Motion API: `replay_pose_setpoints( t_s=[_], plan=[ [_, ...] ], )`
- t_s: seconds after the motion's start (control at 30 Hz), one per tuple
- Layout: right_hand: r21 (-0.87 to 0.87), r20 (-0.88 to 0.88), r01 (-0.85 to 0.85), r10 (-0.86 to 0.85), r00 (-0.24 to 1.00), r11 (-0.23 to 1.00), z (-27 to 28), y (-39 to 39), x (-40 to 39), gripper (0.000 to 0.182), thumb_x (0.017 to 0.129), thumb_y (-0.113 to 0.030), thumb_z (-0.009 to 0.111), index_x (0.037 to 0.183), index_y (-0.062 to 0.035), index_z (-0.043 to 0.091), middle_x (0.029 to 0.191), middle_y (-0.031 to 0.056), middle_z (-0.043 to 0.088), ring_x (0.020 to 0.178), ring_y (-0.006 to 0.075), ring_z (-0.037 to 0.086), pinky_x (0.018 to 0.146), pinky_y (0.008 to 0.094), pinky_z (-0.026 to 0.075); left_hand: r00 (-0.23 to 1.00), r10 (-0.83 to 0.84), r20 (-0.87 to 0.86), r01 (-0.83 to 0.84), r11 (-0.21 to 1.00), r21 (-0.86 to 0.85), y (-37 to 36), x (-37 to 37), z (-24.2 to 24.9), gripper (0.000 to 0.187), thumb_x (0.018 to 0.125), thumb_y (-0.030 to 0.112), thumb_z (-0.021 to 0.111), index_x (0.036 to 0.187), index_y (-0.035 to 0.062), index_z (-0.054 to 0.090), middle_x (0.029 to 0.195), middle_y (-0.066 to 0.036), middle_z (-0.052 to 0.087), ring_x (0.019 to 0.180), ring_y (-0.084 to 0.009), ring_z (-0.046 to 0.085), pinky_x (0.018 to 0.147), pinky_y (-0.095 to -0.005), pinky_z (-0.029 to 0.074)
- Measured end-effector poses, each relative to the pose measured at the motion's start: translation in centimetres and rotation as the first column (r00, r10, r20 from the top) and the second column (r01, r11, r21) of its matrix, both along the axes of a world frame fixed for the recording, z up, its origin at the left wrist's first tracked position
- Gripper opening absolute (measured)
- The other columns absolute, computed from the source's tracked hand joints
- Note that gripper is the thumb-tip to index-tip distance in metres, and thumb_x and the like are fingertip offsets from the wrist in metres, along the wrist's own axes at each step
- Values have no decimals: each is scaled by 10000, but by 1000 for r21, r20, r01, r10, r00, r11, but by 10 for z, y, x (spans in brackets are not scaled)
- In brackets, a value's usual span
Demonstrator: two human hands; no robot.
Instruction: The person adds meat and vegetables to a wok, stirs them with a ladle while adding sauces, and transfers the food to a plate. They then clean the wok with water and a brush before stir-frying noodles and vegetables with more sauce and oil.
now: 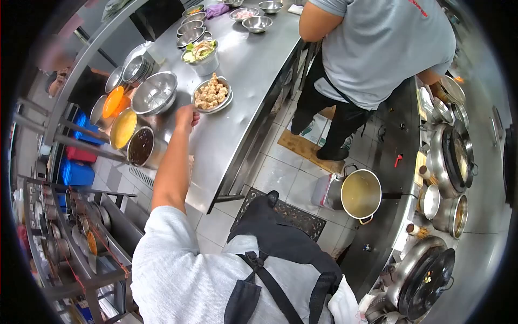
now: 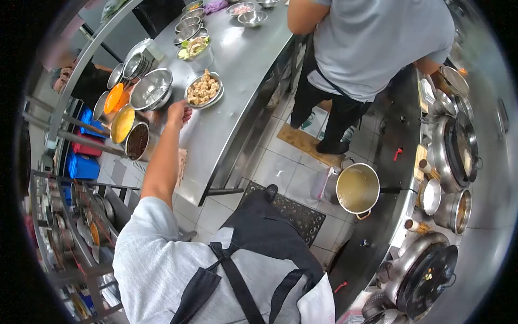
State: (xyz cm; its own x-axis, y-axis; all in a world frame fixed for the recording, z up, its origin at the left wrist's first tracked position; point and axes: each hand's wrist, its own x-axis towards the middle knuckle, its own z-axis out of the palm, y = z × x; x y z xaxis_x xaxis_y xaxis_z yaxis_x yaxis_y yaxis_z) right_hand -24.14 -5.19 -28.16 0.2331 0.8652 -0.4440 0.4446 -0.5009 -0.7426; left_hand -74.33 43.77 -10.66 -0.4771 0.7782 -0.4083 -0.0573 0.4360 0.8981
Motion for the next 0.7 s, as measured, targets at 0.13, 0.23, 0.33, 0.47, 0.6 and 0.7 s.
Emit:
replay_pose_setpoints(
  t_s=[0.13,0.23,0.33,0.47,0.6,0.7],
  plan=[
    [-36,-5,49,-49,999,998,-5,13,-3,217,882,-236,635,920,-22,646,756,48,642,701,137,614,641,275,483,993,-116,-19,113,985,-129,28,-24,6,179,798,205,612,666,86,597,600,-14,559,468,-88,499,411,-247,403],
    [-68,-22,82,-84,996,994,-5,11,-11,216,879,-234,636,920,-22,647,758,51,643,703,141,618,641,279,486,993,-89,-81,81,992,-101,34,-18,11,164,798,196,606,698,68,629,624,-30,590,494,-95,532,442,-240,441],
    [-96,-34,102,-106,994,990,-3,6,-13,216,877,-233,638,921,-23,649,759,53,645,705,146,622,642,283,489,997,-71,-13,71,997,23,29,-16,9,150,797,164,594,782,26,652,721,-57,634,581,-126,596,507,-257,496],
    [-85,-47,155,-159,986,984,-11,23,-22,215,873,-232,641,922,-23,651,761,57,646,708,152,628,642,289,492,996,-90,11,87,978,188,18,-16,10,104,802,105,573,822,17,626,776,-49,627,662,-125,605,572,-264,510],
    [-106,-36,273,-278,960,956,-15,-2,-32,214,870,-230,643,922,-23,653,763,61,648,710,158,634,643,294,496,988,-129,81,99,946,309,0,15,20,42,809,79,564,817,42,581,761,-23,588,698,-112,584,618,-264,507],
    [-228,-108,538,-571,814,811,-112,-70,-27,203,860,-215,644,932,-26,651,766,71,651,702,166,643,627,298,501,944,-261,201,168,907,386,-11,65,37,22,821,74,561,812,66,543,776,-8,558,716,-109,566,645,-271,501]
  ],
)
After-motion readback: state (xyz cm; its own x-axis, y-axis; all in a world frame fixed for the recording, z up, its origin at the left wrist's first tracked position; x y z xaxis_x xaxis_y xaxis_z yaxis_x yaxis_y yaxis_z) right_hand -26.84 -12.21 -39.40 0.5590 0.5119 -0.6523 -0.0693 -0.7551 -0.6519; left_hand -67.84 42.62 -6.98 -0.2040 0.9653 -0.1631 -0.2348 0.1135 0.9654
